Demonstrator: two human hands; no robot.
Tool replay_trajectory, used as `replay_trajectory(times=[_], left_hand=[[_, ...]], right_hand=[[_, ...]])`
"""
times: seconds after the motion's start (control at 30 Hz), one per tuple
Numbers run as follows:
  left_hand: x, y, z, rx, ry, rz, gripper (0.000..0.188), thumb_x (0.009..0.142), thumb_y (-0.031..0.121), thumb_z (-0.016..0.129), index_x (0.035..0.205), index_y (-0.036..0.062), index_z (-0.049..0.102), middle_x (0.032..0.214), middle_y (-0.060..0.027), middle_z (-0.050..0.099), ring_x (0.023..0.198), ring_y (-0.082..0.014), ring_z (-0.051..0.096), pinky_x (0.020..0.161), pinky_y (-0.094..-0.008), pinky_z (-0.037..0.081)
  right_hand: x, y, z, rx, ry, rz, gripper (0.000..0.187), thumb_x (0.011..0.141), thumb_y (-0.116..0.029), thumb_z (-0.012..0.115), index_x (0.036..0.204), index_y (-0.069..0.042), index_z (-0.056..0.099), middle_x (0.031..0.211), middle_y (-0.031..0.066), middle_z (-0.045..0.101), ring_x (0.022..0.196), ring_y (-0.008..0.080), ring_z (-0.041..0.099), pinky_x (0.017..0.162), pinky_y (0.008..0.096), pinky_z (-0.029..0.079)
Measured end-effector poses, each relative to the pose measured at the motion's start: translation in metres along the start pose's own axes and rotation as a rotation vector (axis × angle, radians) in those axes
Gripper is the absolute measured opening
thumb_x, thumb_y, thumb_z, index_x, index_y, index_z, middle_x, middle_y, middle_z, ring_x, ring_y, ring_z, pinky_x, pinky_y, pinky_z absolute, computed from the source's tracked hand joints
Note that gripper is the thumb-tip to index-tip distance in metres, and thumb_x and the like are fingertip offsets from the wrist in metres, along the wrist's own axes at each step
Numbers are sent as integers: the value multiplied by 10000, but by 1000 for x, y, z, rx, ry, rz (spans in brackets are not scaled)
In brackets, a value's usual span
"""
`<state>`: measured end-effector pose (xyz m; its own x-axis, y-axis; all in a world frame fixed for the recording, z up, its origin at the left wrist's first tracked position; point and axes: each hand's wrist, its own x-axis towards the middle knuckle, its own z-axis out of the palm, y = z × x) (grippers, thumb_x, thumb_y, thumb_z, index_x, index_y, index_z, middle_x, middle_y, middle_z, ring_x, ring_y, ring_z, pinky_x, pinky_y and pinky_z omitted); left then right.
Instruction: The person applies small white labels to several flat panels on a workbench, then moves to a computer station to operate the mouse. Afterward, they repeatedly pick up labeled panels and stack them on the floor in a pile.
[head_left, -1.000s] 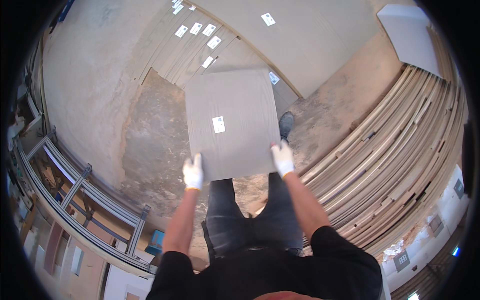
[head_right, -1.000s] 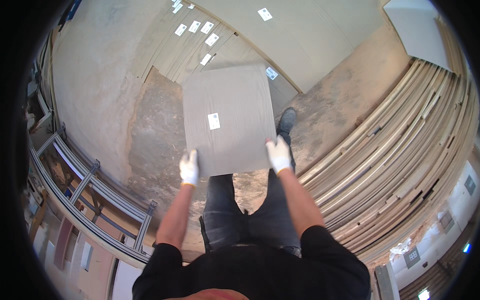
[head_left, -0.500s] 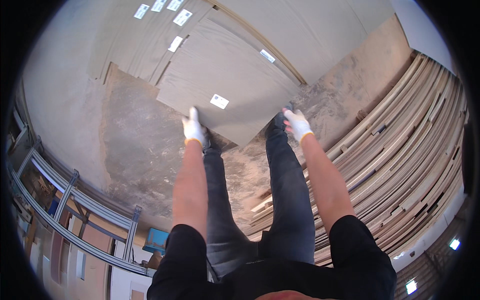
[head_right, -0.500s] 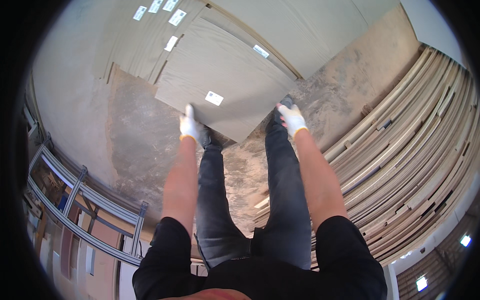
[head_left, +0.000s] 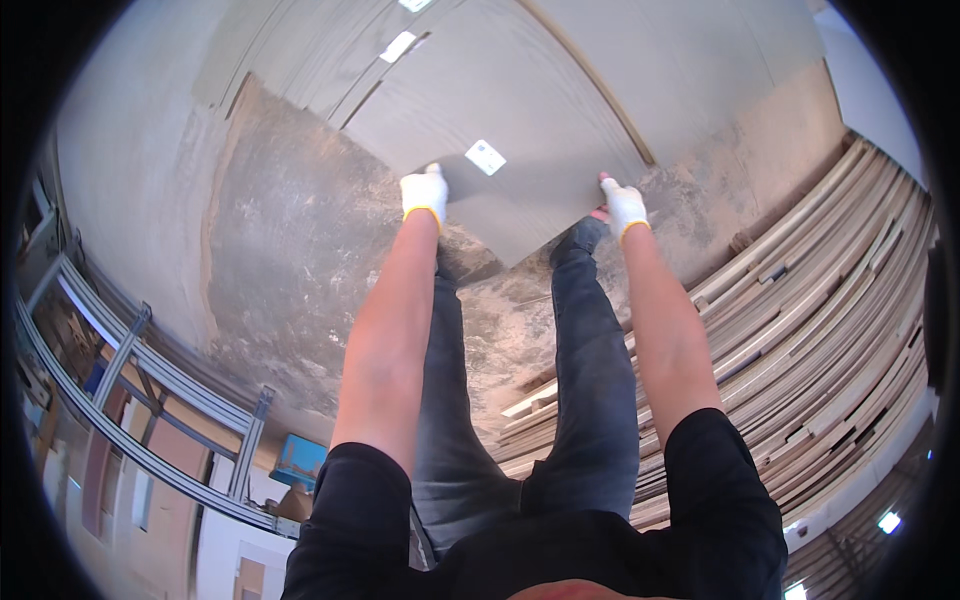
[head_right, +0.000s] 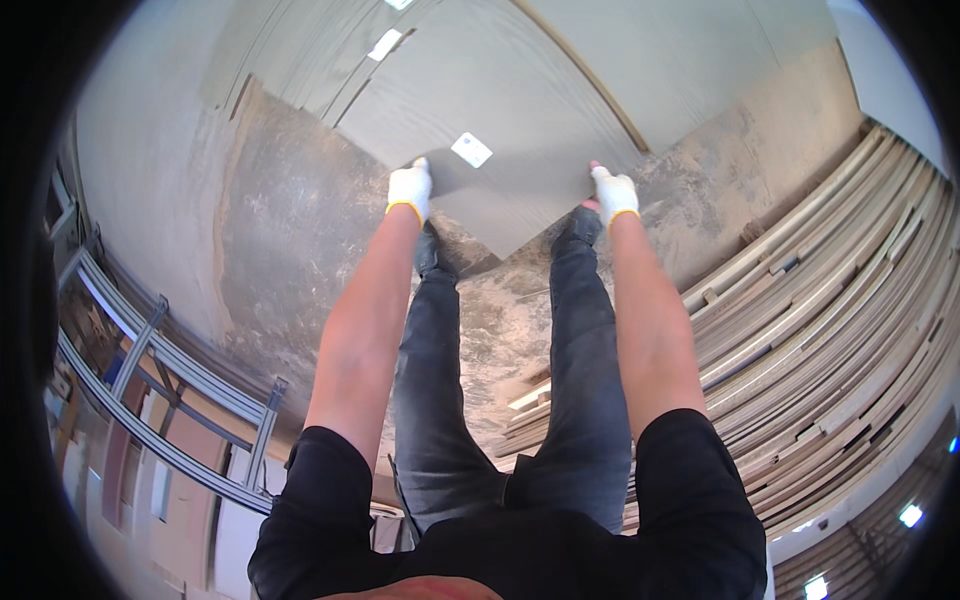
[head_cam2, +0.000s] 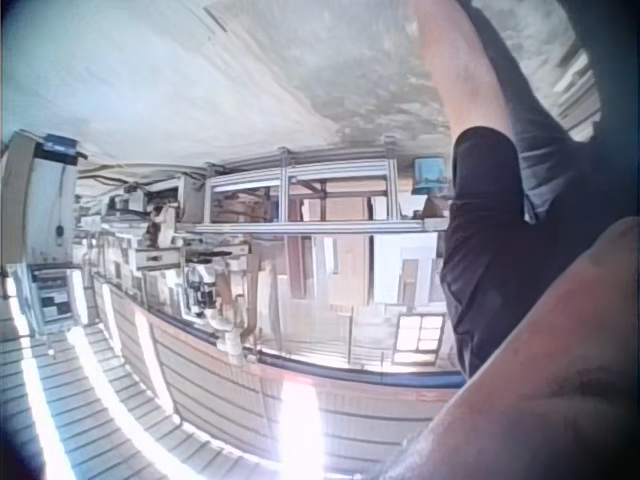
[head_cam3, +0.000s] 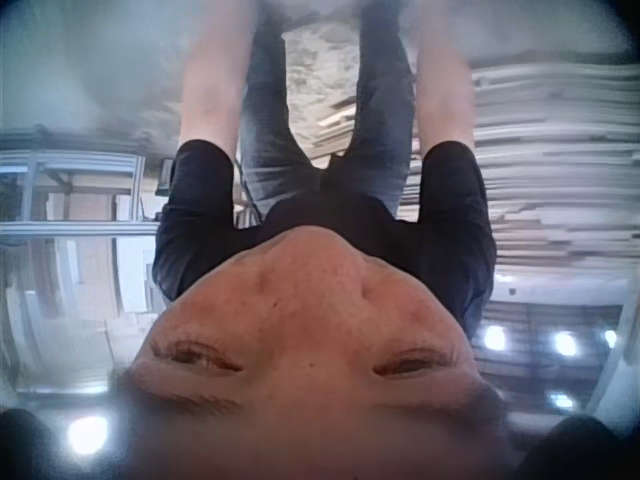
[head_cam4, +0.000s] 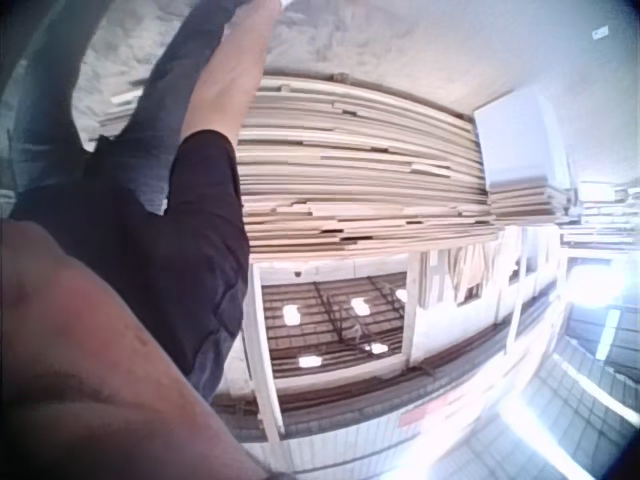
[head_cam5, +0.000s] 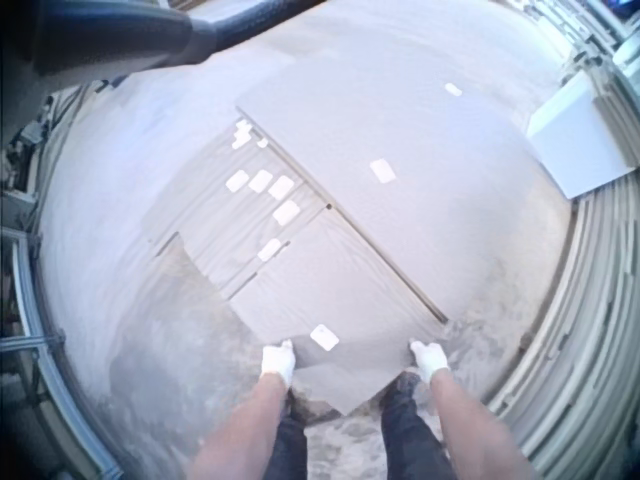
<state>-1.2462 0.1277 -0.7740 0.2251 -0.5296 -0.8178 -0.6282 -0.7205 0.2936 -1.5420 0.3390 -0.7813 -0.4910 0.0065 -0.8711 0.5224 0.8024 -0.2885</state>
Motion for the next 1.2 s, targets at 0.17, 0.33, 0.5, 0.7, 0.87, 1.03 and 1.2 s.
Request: replay_trajectory(times=[0.17, 0.33, 0.5, 0.7, 0.87, 1.03, 1.2], left_hand=[[-34, -62, -53, 247, -112, 173, 750, 970, 570, 593, 1337, -83, 633, 1342, -326, 646, 1326, -445, 581, 1115, -427, 436], [-101, -248, -202, -85, -167, 238, 527, 1012, 401, 596, 1244, -65, 680, 1247, -297, 695, 1214, -406, 652, 1044, -424, 480], [-219, -472, -375, -37, -12, -58, 364, 983, 297, 515, 973, -13, 705, 936, -257, 696, 810, -366, 631, 791, -481, 479], [-414, -611, -486, -272, 195, -700, 442, 932, 382, 623, 1220, 76, 760, 1252, -188, 731, 1181, -364, 689, 998, -427, 533], [-470, -597, -500, -217, 196, -645, 426, 930, 359, 589, 1213, 95, 766, 1285, -181, 718, 1213, -373, 669, 1001, -453, 529], [-429, -519, -581, -478, 125, -419, 541, 960, 459, 610, 1306, 55, 709, 1229, -206, 740, 1209, -373, 668, 1026, -439, 506], [-378, -477, -705, -954, 297, -216, 507, 1025, 291, 582, 1457, 28, 551, 1224, -186, 725, 1063, -297, 724, 917, -426, 570]], right_hand=[[-3, -19, -19, 136, 62, -73, 624, 932, -333, 753, 1349, 83, 546, 1128, 207, 636, 884, 306, 676, 685, 447, 630], [-99, -14, -51, -1339, 92, -646, 796, 915, -352, 705, 1532, 77, 442, 1355, 294, 652, 1111, 369, 711, 987, 400, 550], [-270, 23, -40, -1442, -405, -241, 314, 944, -220, 634, 1212, -64, 680, 985, 117, 748, 759, 247, 728, 622, 455, 594], [-439, -21, 141, -1638, -596, -549, 267, 882, -210, 703, 1073, -25, 693, 907, 125, 733, 776, 240, 718, 707, 409, 582], [-521, -66, 279, -1865, -756, -947, 381, 879, -228, 721, 1158, 25, 663, 1095, 197, 745, 1062, 326, 733, 896, 424, 566], [-591, -92, 359, -2151, -922, -439, 264, 857, -237, 757, 1030, -42, 718, 887, 121, 755, 757, 244, 739, 653, 448, 597], [-659, -156, 571, -2801, -536, -544, 277, 825, -274, 798, 1015, -74, 779, 922, 106, 776, 784, 222, 746, 700, 452, 607]])
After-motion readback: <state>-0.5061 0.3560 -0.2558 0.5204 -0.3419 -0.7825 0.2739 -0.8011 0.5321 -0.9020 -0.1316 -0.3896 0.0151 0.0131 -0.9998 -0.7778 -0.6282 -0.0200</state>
